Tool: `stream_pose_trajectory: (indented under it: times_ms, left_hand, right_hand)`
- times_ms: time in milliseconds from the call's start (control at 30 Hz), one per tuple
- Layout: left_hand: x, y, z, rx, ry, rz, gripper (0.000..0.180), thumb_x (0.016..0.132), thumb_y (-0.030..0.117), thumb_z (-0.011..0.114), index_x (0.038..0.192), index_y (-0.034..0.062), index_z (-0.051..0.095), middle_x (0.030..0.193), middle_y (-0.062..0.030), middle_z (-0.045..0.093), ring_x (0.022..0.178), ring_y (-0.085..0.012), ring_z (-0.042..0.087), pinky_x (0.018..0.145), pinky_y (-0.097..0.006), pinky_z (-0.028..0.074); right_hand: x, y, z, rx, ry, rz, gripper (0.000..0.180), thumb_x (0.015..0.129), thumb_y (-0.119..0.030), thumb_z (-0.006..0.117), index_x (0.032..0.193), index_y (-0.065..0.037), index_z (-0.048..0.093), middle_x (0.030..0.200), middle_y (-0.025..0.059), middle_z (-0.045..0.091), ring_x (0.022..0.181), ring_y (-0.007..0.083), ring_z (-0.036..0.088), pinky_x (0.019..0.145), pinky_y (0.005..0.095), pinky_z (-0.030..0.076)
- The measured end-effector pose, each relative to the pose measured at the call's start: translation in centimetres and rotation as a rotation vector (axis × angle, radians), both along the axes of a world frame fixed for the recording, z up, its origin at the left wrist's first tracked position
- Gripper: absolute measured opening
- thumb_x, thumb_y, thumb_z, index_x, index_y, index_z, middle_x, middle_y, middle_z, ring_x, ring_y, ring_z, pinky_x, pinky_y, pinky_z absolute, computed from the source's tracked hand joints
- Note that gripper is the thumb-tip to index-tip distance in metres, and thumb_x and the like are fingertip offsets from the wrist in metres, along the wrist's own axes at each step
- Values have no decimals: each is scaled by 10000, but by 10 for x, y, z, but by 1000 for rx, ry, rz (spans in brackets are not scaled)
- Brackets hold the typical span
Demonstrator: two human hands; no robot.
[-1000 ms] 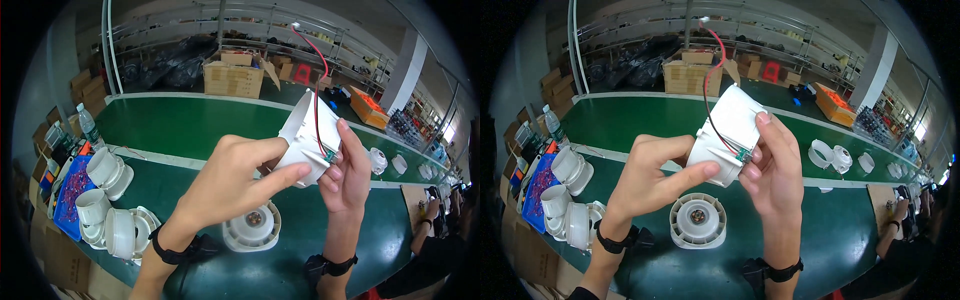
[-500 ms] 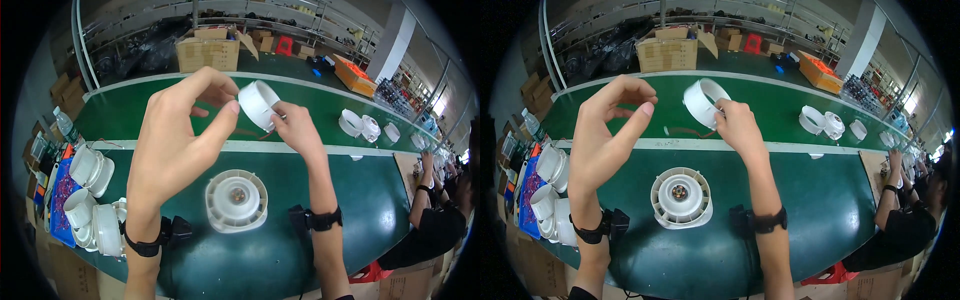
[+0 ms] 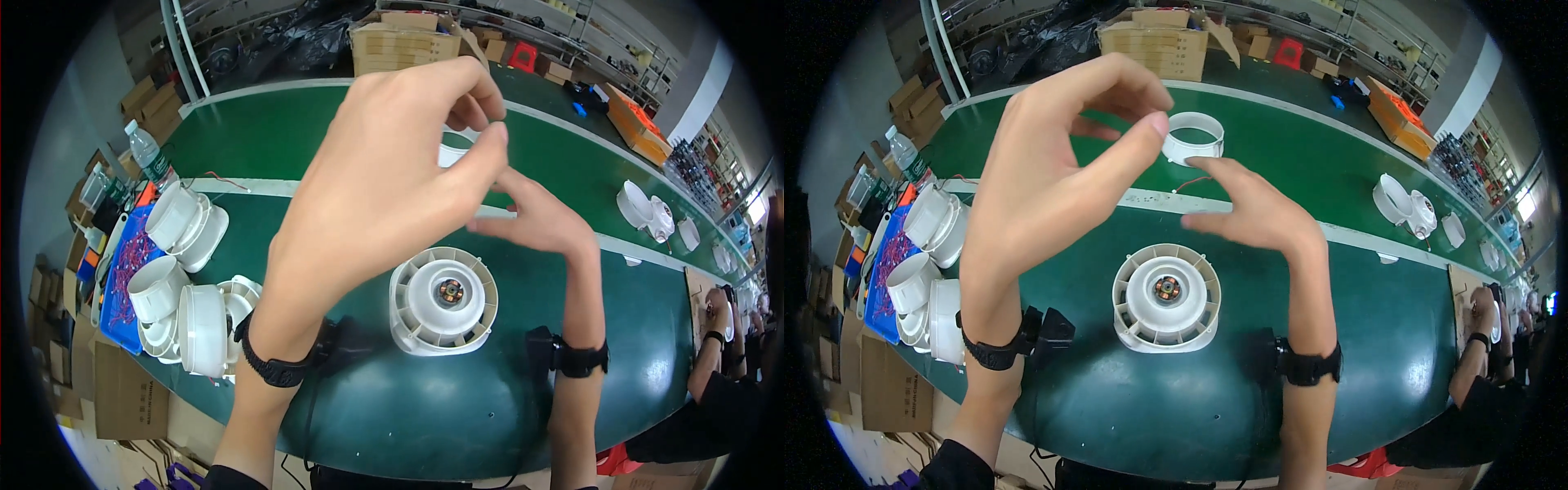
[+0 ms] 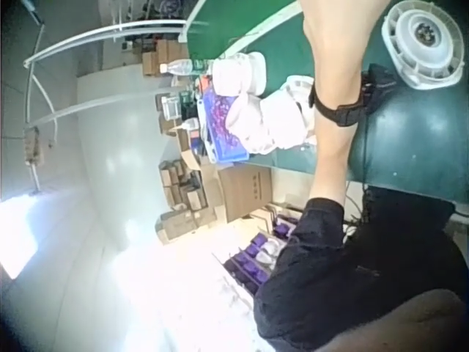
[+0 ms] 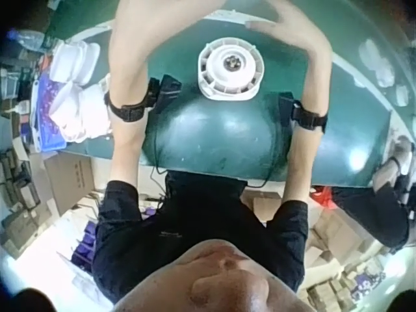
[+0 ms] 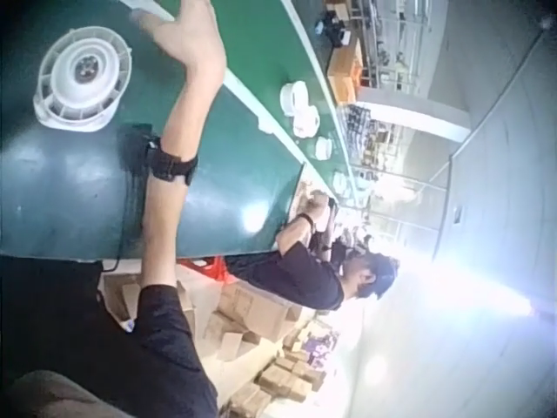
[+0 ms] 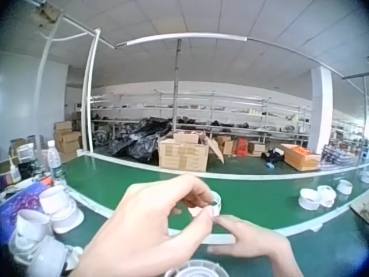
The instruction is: Assembling plastic fan housing components and arranging them into a finished pile.
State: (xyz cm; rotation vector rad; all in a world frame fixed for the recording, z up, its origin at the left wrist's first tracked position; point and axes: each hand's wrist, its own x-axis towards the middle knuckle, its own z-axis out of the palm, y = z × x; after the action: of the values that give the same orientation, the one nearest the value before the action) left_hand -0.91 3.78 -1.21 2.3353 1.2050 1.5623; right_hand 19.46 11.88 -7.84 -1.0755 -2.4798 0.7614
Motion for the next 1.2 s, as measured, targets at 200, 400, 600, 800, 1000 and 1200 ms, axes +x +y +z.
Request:
stream_pose_trajectory:
  times_ms: [200,400,600,800,1000,1200]
  left_hand:
    - [-7,0,3,61,9,-4,186,820,153,633,922,-2,650,833,-75,685,803,-156,659,731,-302,503]
    - [-10,-10,10,187,-148,-98,200,764,121,604,838,-61,638,761,-212,657,745,-341,666,694,-378,513]
    - [-16,-9,7,128,-198,-136,179,751,92,603,807,-72,651,780,-228,665,746,-343,677,699,-392,525]
    - [-32,-6,9,-37,-159,-135,170,744,84,611,796,-71,658,784,-230,667,750,-343,681,708,-393,532]
    - [-36,13,5,-190,-132,-101,160,737,76,618,785,-70,666,787,-233,669,755,-342,685,716,-394,539]
    - [-52,13,4,-295,-94,19,127,710,61,655,756,-49,697,792,-231,678,766,-348,690,759,-398,557]
  right_hand:
    - [-28,-75,-10,-124,-266,190,1138,636,-542,790,1524,-169,186,1524,290,215,1411,447,226,1139,483,269]
    - [-29,-98,-27,241,-380,123,1109,633,-462,795,1522,-201,186,1461,280,314,1326,469,357,1044,552,355]
    - [-9,-91,-28,282,-256,-146,1084,573,-363,814,1478,-108,275,1337,211,446,1212,391,455,1020,457,411]
    - [47,-3,-24,423,-342,-537,1083,580,-367,825,1479,-125,273,1259,218,512,1138,391,527,994,454,438]
    - [106,135,-56,240,-474,-776,1175,574,-559,792,1493,-79,239,1275,283,523,1195,405,513,1071,466,335]
    - [66,159,-42,329,-533,-700,968,721,-458,735,1471,-71,262,1375,261,443,1286,385,438,1097,439,309]
